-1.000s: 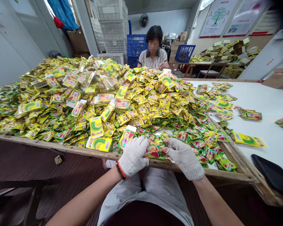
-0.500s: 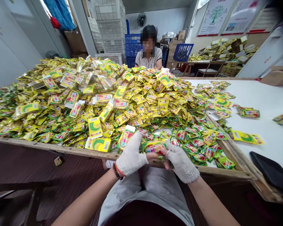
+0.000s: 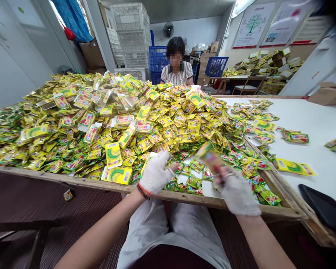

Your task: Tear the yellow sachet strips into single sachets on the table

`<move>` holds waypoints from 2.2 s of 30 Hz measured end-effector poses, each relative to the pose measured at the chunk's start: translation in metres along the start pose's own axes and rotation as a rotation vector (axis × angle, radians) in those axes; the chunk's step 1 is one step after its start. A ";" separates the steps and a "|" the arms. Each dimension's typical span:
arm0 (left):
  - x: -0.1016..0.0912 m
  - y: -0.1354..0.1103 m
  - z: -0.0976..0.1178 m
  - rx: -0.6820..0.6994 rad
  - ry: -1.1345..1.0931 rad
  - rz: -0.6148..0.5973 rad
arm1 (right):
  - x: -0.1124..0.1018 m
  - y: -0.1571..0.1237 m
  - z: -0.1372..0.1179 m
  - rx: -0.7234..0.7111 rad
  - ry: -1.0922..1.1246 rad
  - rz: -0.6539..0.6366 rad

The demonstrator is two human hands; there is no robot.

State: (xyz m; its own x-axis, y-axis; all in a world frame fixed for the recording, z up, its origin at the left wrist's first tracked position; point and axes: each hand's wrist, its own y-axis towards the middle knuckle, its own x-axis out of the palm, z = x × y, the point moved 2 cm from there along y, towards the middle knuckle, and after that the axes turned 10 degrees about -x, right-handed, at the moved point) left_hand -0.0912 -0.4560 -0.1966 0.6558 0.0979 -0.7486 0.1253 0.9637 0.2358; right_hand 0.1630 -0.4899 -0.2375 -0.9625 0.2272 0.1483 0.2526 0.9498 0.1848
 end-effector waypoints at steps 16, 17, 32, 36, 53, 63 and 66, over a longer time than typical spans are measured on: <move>-0.008 0.106 -0.029 0.266 0.849 -0.125 | 0.035 0.076 0.047 -0.079 -1.345 -0.460; -0.009 0.106 -0.030 0.273 0.836 -0.132 | 0.033 0.077 0.050 -0.088 -1.322 -0.453; -0.008 0.129 -0.034 0.009 0.843 -0.161 | 0.031 0.068 0.041 -0.133 -0.603 -0.268; -0.004 0.130 -0.036 -0.013 0.841 -0.154 | 0.035 0.061 0.035 0.015 -0.407 -0.248; -0.015 0.066 -0.008 0.007 -0.221 -0.095 | 0.072 0.026 0.006 -0.033 0.006 -0.277; 0.034 0.001 -0.008 -0.294 -0.930 -0.040 | 0.077 0.012 0.002 -0.140 -0.326 -0.338; 0.041 -0.014 -0.002 -0.257 -0.819 0.011 | 0.078 0.003 -0.002 -0.177 -0.321 -0.361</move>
State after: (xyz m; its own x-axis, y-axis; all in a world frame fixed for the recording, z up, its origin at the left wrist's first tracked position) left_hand -0.0680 -0.4646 -0.2319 0.9992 -0.0074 -0.0403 0.0081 0.9998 0.0189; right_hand 0.0888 -0.4702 -0.2238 -0.9662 -0.0277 -0.2563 -0.1156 0.9353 0.3345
